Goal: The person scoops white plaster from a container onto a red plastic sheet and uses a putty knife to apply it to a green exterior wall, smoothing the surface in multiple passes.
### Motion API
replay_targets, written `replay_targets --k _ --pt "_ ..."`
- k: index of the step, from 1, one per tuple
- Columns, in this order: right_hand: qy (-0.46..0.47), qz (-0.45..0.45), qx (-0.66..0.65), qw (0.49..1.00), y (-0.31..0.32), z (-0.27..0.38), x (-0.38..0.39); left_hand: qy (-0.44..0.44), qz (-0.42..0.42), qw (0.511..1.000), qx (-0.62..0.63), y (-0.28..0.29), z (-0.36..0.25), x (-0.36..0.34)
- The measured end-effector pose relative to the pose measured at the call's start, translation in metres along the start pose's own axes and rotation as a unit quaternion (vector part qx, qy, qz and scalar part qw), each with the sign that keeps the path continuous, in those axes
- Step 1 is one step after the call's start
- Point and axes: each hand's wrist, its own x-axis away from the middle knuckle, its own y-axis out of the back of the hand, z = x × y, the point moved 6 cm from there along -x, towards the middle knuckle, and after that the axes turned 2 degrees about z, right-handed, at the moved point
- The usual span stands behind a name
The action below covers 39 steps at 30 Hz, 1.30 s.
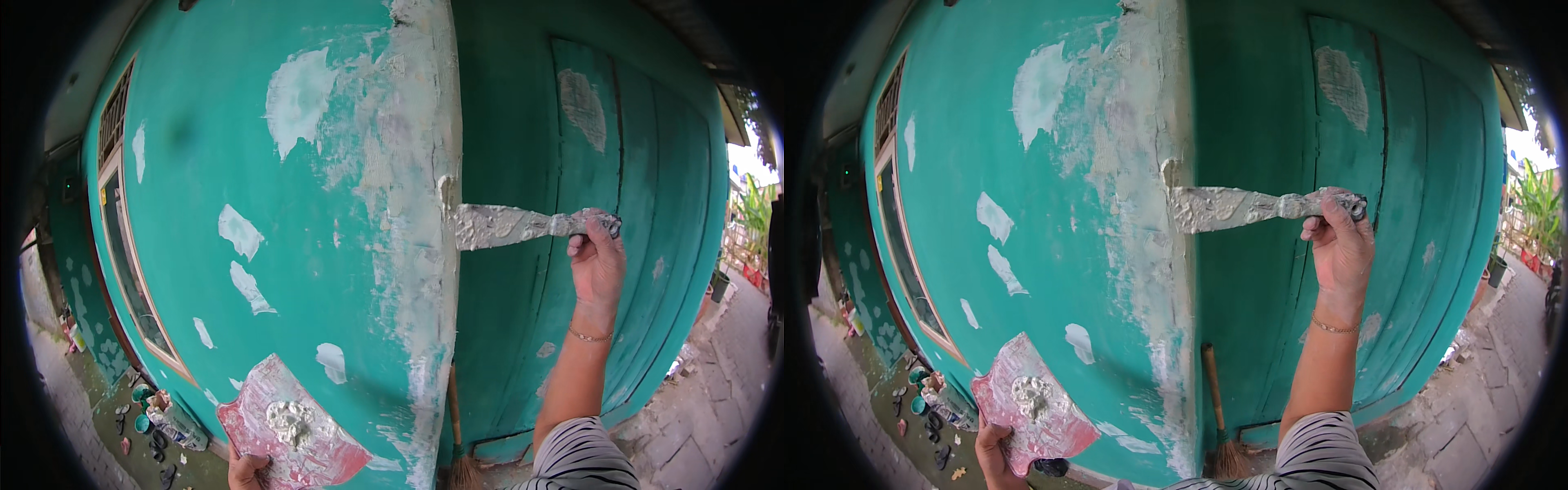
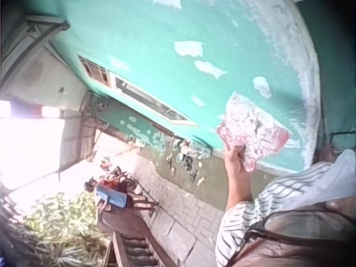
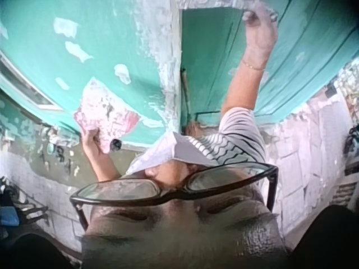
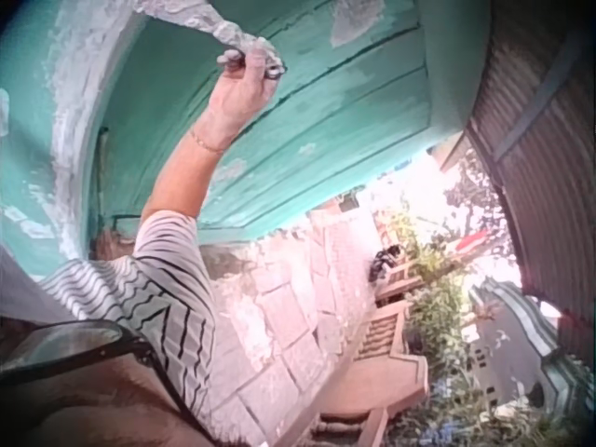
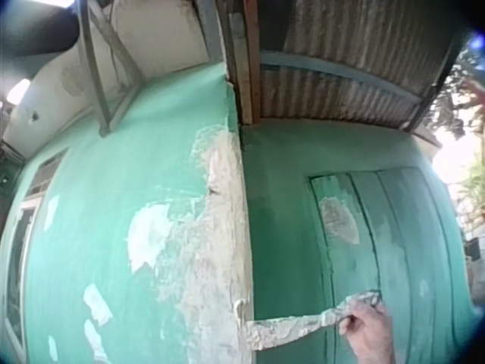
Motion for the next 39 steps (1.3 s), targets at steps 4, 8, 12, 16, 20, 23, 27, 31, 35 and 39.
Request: replay_targets --k 4,8,12,16,20,23,27,31,35,39 --pt "-0.047 0.115 0.055 0.991 -0.022 -0.001 -0.006 -0.003 0.014 1.000 -0.002 0.001 0.004 -0.004" --pt "-0.057 0.159 0.057 0.984 -0.036 -0.010 -0.040 -0.010 0.016 1.000 -0.006 -0.006 0.003 -0.004" --pt "-0.010 0.202 0.100 0.974 -0.060 0.008 -0.077 -0.018 0.002 1.000 -0.010 -0.009 0.006 -0.004" --pt "0.019 0.258 0.136 0.956 -0.089 0.019 -0.125 -0.038 -0.022 0.999 -0.003 -0.008 0.005 0.000" --pt "0.048 0.284 0.146 0.946 -0.118 0.036 -0.166 -0.039 -0.014 0.999 -0.002 -0.009 0.005 0.001" --pt "0.062 0.268 0.139 0.951 -0.129 0.056 -0.173 -0.048 -0.008 0.999 0.008 -0.011 0.006 0.000" --pt "0.054 0.283 0.140 0.947 -0.132 0.071 -0.157 -0.048 -0.015 0.999 0.016 0.001 0.007 0.000" --pt "0.040 0.291 0.140 0.946 -0.138 0.071 -0.102 -0.013 -0.027 0.999 0.034 0.012 0.017 -0.005" --pt "0.059 0.269 0.209 0.939 -0.138 0.066 -0.041 0.076 -0.011 0.995 0.056 0.012 0.049 -0.007" --pt "0.116 0.253 0.299 0.913 -0.139 0.084 -0.014 0.127 0.007 0.991 0.049 0.019 0.066 -0.014"
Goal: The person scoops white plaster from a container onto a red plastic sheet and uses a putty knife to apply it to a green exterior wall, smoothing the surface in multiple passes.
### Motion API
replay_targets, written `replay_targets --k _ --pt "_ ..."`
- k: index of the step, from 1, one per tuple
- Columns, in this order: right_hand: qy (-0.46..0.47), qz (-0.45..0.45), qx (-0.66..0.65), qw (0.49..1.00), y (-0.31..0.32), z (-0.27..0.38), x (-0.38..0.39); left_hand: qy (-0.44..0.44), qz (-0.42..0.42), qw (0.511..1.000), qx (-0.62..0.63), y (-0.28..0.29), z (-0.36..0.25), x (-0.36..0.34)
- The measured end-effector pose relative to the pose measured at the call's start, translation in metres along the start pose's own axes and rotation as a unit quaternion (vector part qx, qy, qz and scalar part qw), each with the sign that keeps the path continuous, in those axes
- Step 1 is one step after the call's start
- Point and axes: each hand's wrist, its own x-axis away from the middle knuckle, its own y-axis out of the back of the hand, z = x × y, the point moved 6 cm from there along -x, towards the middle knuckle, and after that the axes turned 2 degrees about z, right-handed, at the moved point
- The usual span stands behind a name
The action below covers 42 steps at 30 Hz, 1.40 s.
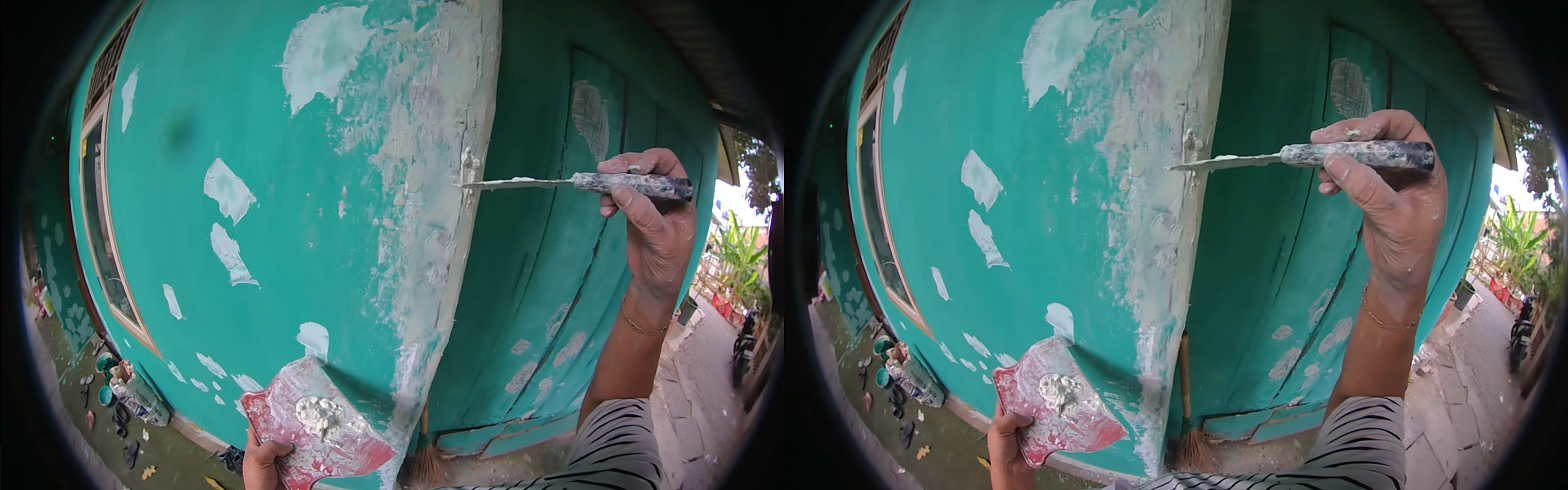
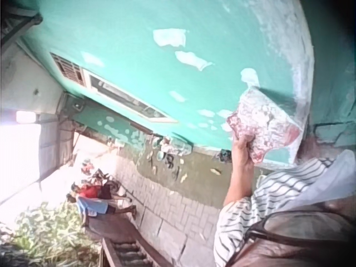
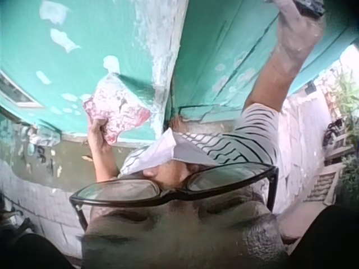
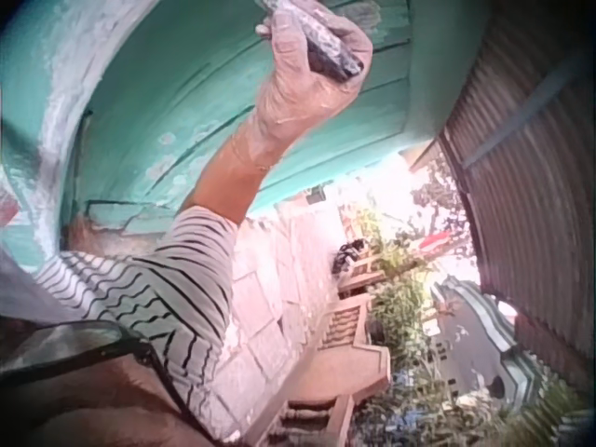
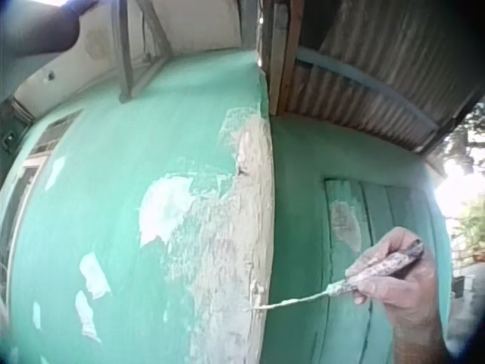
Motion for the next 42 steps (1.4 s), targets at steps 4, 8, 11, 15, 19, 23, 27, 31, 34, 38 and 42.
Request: replay_targets --k 4,8,11,15,19,23,27,31,34,38,42 --pt "-0.070 0.014 0.049 0.996 0.002 0.009 -0.026 -0.011 0.004 1.000 -0.006 0.005 -0.014 0.003" --pt "-0.095 0.094 0.095 0.986 -0.016 0.000 -0.062 -0.030 -0.001 0.999 -0.016 0.022 -0.036 0.006" --pt "-0.137 0.143 0.103 0.975 -0.029 -0.010 -0.089 -0.040 -0.009 0.999 -0.018 0.037 -0.049 0.009" --pt "-0.176 0.172 0.095 0.965 -0.030 -0.028 -0.123 -0.047 -0.026 0.998 -0.010 0.047 -0.061 0.013" --pt "-0.171 0.180 0.125 0.961 -0.046 -0.034 -0.138 -0.054 -0.035 0.998 -0.009 0.060 -0.067 0.013" --pt "-0.158 0.148 0.167 0.962 -0.050 -0.037 -0.153 -0.055 -0.042 0.998 -0.012 0.069 -0.070 0.012" --pt "-0.121 0.113 0.174 0.971 -0.042 -0.036 -0.170 -0.060 -0.046 0.997 -0.008 0.070 -0.069 0.008" --pt "-0.080 0.112 0.166 0.976 -0.033 -0.011 -0.171 -0.053 -0.034 0.998 0.005 0.063 -0.069 0.006" --pt "-0.100 0.132 0.167 0.972 -0.030 0.002 -0.154 -0.053 -0.017 0.998 0.008 0.061 -0.067 0.002" --pt "-0.103 0.122 0.138 0.978 -0.034 0.000 -0.127 -0.057 -0.022 0.998 0.004 0.065 -0.066 -0.002" --pt "-0.144 0.124 0.077 0.979 -0.026 -0.025 -0.123 -0.049 -0.033 0.998 -0.010 0.060 -0.066 -0.002"
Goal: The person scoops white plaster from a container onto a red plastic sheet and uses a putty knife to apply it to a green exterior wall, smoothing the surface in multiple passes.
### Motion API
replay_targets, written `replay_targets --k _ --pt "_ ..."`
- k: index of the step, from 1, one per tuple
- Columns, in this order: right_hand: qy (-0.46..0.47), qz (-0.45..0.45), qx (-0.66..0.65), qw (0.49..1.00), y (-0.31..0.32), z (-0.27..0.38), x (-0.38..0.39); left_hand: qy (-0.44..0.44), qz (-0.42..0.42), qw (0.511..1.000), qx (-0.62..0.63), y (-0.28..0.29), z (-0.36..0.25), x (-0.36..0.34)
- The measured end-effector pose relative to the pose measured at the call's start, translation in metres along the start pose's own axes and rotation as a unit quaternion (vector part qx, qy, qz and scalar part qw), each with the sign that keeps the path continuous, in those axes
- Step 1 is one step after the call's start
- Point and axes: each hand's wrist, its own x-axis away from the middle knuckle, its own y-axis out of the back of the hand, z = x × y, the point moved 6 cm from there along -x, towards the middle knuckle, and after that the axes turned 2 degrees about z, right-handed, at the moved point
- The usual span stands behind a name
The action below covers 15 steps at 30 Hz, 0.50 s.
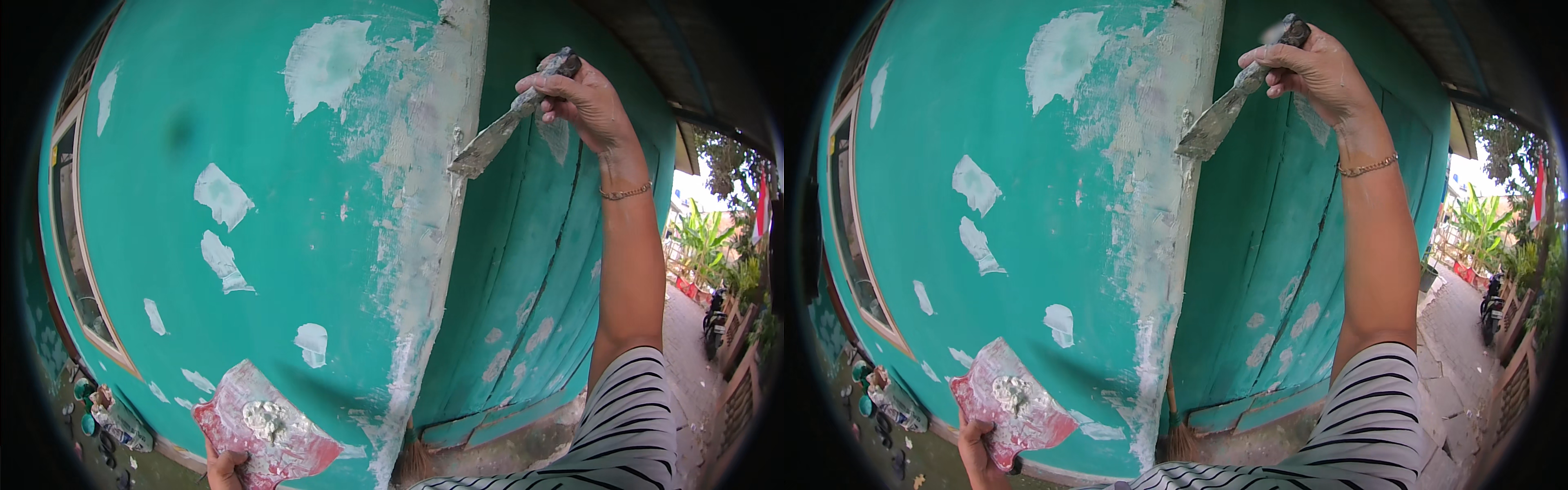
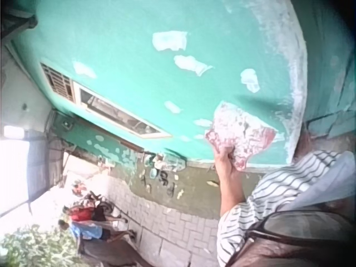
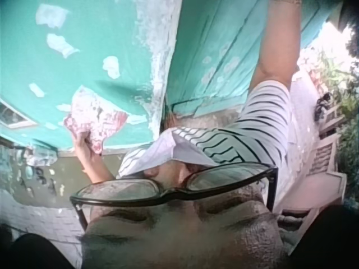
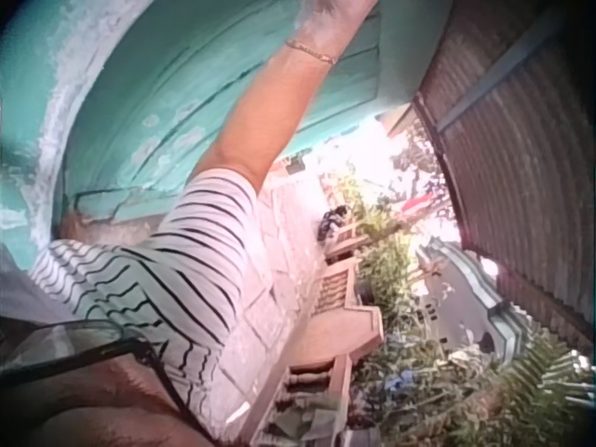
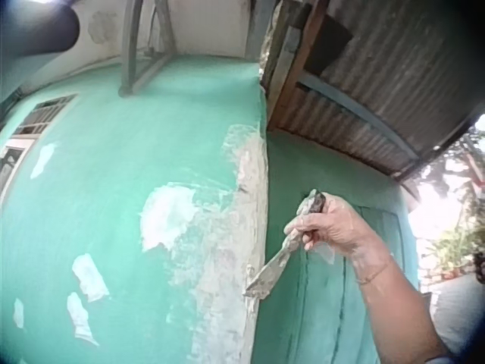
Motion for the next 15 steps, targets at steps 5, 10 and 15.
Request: replay_targets --k 5,10,15 --pt "-0.030 -0.033 -0.014 0.999 0.010 -0.028 -0.024 0.018 0.042 0.999 -0.006 -0.016 0.004 -0.003" --pt "-0.010 -0.059 -0.078 0.995 0.031 -0.024 -0.043 0.018 0.036 0.999 -0.004 -0.021 0.000 0.000" --pt "-0.015 -0.128 -0.198 0.972 0.051 -0.006 0.006 0.006 0.028 1.000 0.000 -0.007 -0.006 0.000"
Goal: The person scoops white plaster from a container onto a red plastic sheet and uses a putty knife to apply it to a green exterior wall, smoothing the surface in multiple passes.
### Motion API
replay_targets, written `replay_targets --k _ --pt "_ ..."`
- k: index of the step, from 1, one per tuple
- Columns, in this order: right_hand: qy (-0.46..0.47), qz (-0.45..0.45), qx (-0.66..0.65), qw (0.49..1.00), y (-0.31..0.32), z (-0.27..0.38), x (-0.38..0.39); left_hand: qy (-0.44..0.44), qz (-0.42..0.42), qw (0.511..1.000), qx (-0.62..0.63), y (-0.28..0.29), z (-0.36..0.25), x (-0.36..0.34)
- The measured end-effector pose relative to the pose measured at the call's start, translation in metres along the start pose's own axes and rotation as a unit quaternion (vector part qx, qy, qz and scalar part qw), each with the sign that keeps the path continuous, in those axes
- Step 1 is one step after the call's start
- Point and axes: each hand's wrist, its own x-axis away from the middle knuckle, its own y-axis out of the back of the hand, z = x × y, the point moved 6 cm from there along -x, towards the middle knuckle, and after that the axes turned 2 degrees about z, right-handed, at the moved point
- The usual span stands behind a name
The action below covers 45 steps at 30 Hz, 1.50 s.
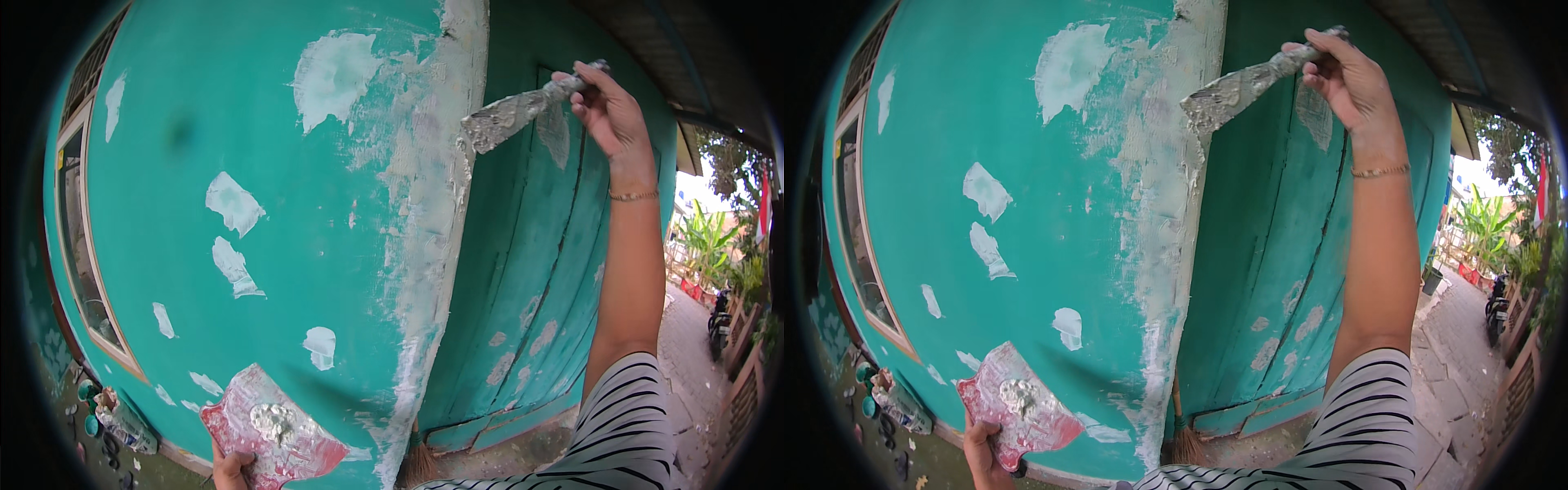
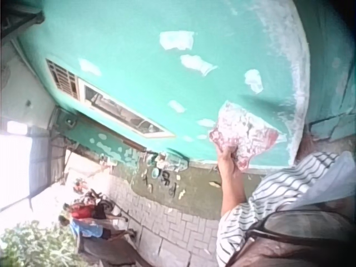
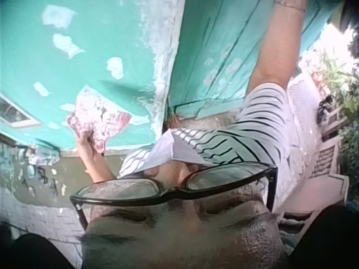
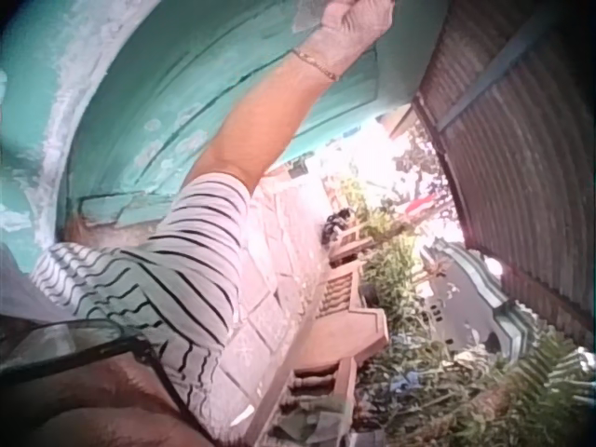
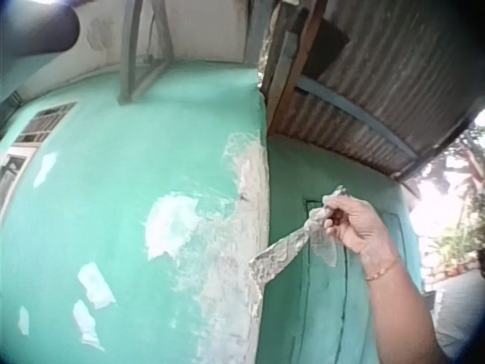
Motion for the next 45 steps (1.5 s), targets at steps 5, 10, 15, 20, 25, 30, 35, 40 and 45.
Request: replay_targets --k 5,10,15,20,25,30,35,40,45 --pt "-0.018 -0.036 -0.093 0.995 0.010 0.009 0.080 0.040 0.030 0.999 -0.007 -0.010 0.009 -0.011" --pt "-0.098 -0.029 -0.124 0.987 -0.006 -0.013 0.181 0.084 0.037 0.996 -0.012 0.008 0.019 -0.013" --pt "-0.229 -0.118 -0.232 0.938 0.006 -0.072 0.295 0.115 0.032 0.990 -0.071 0.024 0.032 -0.021" --pt "-0.304 -0.187 -0.383 0.852 -0.019 -0.108 0.362 0.160 0.015 0.981 -0.105 0.066 0.044 -0.028" --pt "-0.406 -0.229 -0.516 0.719 -0.061 -0.155 0.407 0.203 -0.006 0.976 -0.084 0.088 0.057 -0.042" --pt "-0.505 -0.263 -0.421 0.706 -0.108 -0.156 0.428 0.263 -0.040 0.962 -0.066 0.095 0.054 -0.045" --pt "-0.581 -0.211 -0.475 0.626 -0.160 -0.125 0.416 0.280 -0.053 0.957 -0.050 0.072 0.044 -0.041" --pt "-0.598 -0.099 -0.511 0.610 -0.183 -0.106 0.415 0.276 -0.068 0.958 -0.048 0.056 0.032 -0.040" --pt "-0.563 0.024 -0.417 0.713 -0.173 -0.112 0.393 0.251 -0.057 0.966 -0.036 0.032 0.018 -0.029"
